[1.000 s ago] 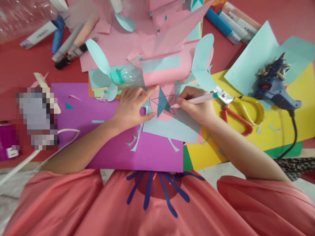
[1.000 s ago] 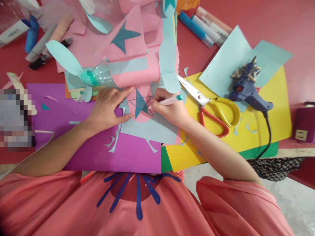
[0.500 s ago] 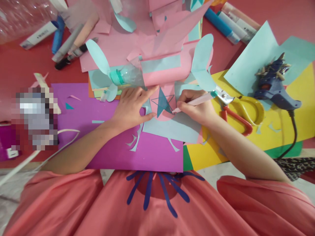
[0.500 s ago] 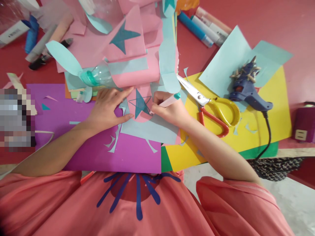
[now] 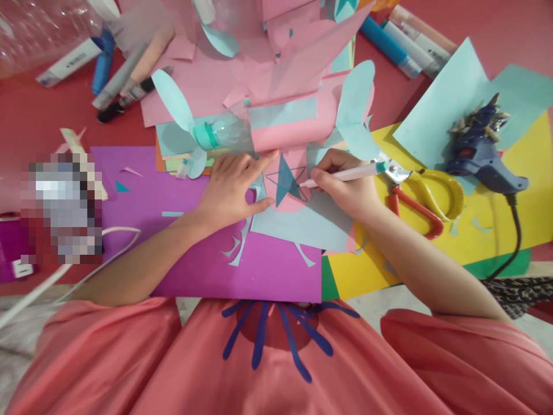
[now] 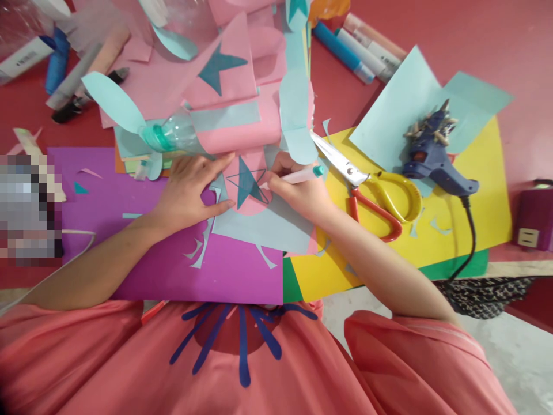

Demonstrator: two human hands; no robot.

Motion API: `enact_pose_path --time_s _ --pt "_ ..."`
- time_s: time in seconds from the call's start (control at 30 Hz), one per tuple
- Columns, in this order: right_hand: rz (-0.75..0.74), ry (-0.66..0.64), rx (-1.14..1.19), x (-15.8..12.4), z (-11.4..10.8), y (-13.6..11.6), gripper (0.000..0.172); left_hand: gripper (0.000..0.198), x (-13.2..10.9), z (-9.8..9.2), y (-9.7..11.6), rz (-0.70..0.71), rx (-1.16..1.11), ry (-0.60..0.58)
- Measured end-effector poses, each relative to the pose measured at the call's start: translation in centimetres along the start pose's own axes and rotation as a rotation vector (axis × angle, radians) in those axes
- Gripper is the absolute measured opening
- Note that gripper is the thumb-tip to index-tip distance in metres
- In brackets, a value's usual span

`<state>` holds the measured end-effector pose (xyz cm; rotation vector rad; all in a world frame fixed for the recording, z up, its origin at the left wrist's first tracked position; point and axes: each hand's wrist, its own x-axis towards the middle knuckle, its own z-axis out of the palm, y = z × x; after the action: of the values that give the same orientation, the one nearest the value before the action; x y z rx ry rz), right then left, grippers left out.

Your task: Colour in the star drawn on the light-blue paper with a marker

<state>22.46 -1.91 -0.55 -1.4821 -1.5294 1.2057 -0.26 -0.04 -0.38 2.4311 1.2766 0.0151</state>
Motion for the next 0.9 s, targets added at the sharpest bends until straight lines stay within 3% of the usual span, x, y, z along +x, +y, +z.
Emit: enact_pose_path --time_s 0.3,0.63,0.9 --pt "0.016 -0.019 -0.104 0.1 -0.01 -0.53 0.018 0.066 -0.02 0.25 -0.25 0.02 -0.022 0.028" --pt "0.001 -0.1 -0.073 0.06 -0.26 -0.73 0.021 0.064 0.0 0.06 -0.03 0.003 -0.02 0.014" --pt "0.013 -0.013 -0.041 0.05 -0.08 -0.46 0.023 0.065 0.05 0.0 0.01 -0.006 -0.002 -0.01"
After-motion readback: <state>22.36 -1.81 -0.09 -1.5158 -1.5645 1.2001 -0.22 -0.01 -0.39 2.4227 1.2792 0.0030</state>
